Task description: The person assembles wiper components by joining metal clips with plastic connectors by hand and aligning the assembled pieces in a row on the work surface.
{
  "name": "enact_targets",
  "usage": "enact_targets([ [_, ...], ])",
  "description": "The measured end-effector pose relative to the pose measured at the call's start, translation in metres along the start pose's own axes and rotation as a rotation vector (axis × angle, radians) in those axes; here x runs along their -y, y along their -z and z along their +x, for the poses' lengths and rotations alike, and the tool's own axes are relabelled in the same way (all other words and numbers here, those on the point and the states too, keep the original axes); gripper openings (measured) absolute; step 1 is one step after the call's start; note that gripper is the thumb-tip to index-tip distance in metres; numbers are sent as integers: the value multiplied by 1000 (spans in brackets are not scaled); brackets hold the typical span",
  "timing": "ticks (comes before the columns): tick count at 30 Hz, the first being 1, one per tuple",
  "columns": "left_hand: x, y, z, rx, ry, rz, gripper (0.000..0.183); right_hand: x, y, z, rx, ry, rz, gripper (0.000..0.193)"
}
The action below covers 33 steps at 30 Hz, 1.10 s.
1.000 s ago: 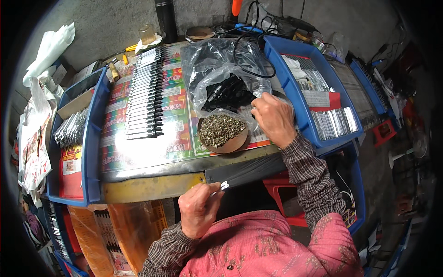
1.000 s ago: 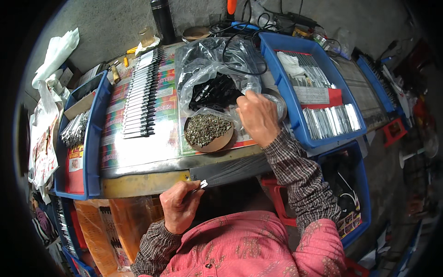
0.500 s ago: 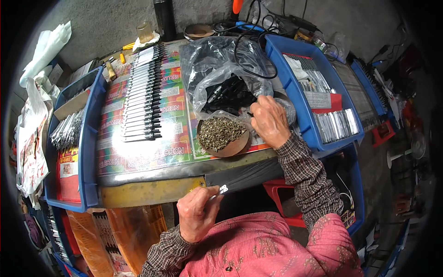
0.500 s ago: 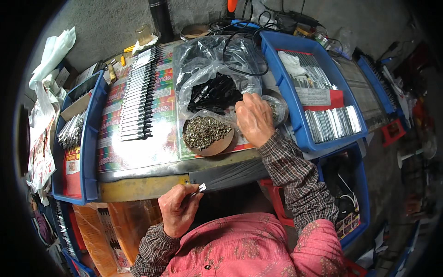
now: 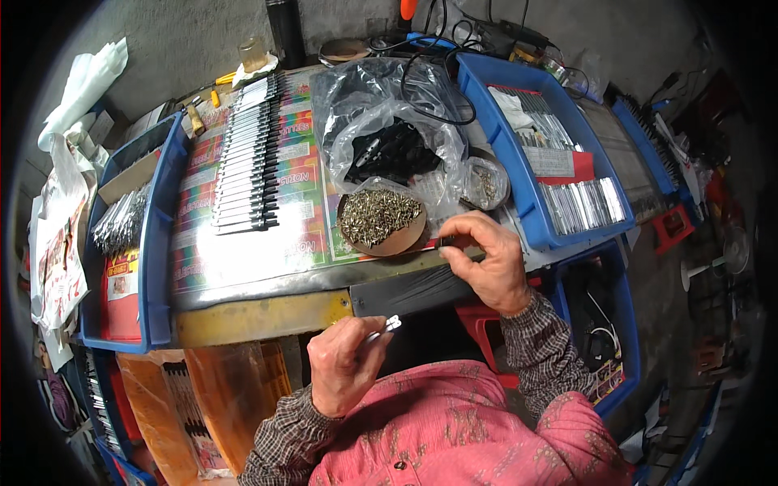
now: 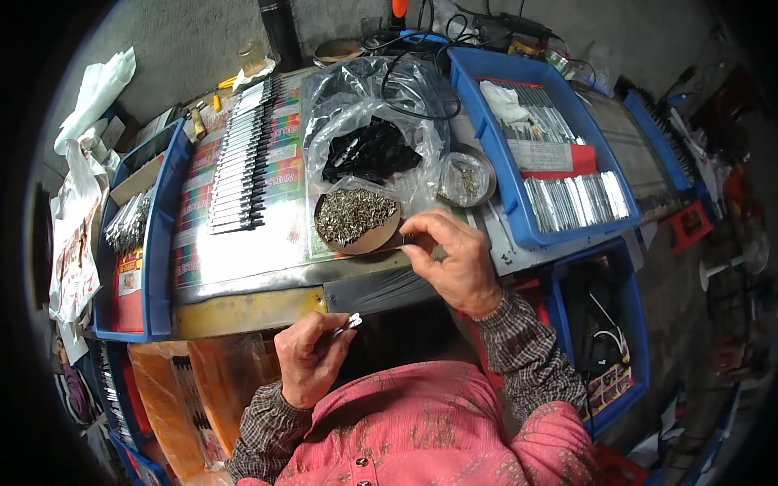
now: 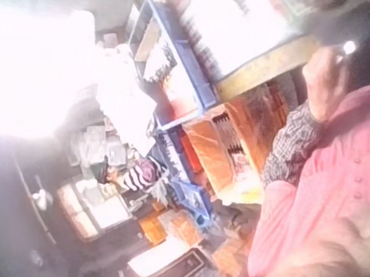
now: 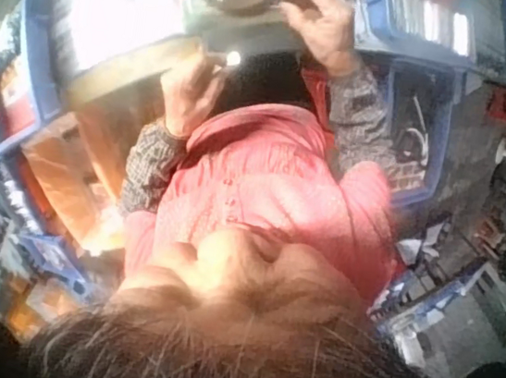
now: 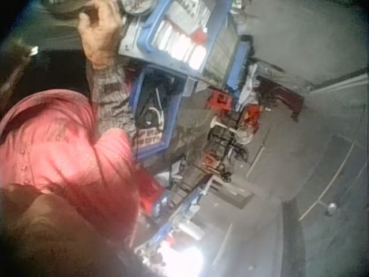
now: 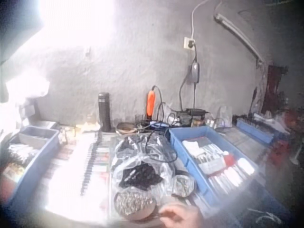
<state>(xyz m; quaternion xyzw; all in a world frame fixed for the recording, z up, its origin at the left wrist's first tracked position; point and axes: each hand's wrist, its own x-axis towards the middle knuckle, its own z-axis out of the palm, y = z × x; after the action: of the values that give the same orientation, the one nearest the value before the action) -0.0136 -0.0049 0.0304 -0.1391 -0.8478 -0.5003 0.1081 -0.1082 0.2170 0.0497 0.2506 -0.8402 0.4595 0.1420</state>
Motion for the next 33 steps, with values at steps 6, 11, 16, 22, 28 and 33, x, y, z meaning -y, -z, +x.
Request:
enact_targets([
  [6,-8,-4,2,15,6,-34,17,15,-10,-34,107,-235,697,22],
  [11,-10,-4,-4,9,-51,-44,20,22,-22,-51,163,-274,860,22],
  [16,-10,-5,-8,37,-5,-63,20,23,-27,-59,157,-283,878,21],
  [22,-6,-8,-11,-9,-61,-48,20,24,-29,-62,152,-286,900,20],
  [28,-6,-6,-12,60,-1,-42,21,21,-34,-65,220,-296,915,20],
  [33,-2,-6,-14,102,-27,-45,21,16,-35,-67,250,-365,978,14],
])
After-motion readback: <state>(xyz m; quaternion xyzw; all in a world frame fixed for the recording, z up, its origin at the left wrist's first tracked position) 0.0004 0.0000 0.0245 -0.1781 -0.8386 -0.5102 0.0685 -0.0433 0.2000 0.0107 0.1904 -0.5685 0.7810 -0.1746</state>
